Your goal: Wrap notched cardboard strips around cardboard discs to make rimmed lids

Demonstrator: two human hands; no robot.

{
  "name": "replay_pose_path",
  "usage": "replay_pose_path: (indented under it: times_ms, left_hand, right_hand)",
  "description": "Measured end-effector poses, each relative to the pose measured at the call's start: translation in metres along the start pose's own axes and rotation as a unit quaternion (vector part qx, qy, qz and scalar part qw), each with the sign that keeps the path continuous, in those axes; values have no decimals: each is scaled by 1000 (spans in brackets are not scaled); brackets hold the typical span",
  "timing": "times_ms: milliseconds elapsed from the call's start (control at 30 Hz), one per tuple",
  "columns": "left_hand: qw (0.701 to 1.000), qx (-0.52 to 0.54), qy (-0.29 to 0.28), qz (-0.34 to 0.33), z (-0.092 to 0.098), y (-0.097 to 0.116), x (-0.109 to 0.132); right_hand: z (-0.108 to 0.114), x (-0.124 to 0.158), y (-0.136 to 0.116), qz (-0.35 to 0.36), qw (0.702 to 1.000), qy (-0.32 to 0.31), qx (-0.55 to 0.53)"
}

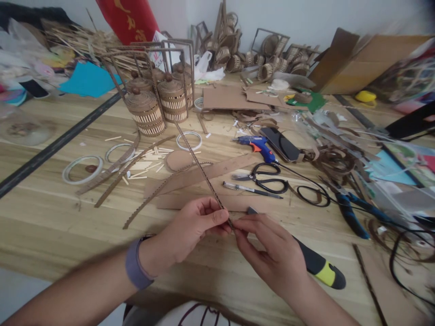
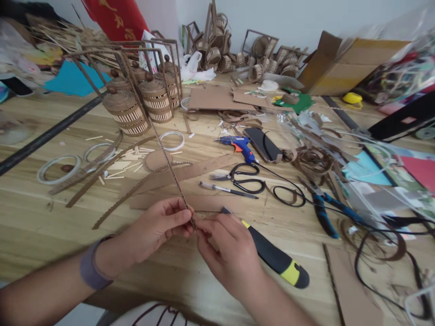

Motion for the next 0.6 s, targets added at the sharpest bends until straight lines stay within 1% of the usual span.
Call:
replay_pose_path:
  times_ms: [367, 600]
  left_hand:
    - [999, -36, 16, -22, 2, 0, 0]
    - [999, -31, -10, -4, -1, -2, 0]
  right_hand:
    - [-1, 1, 0, 4, 1000, 5, 9]
    - [-2, 0, 1, -19, 1000, 6, 13]
Point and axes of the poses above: each hand's wrist, its own x-axis away from the middle knuckle, its own z-axis out of the back of the hand, y = z × x, the point moved 4 cm from there along -x, towards the middle knuckle, and after that the axes turned 6 degrees about y, right-handed, at the moved point
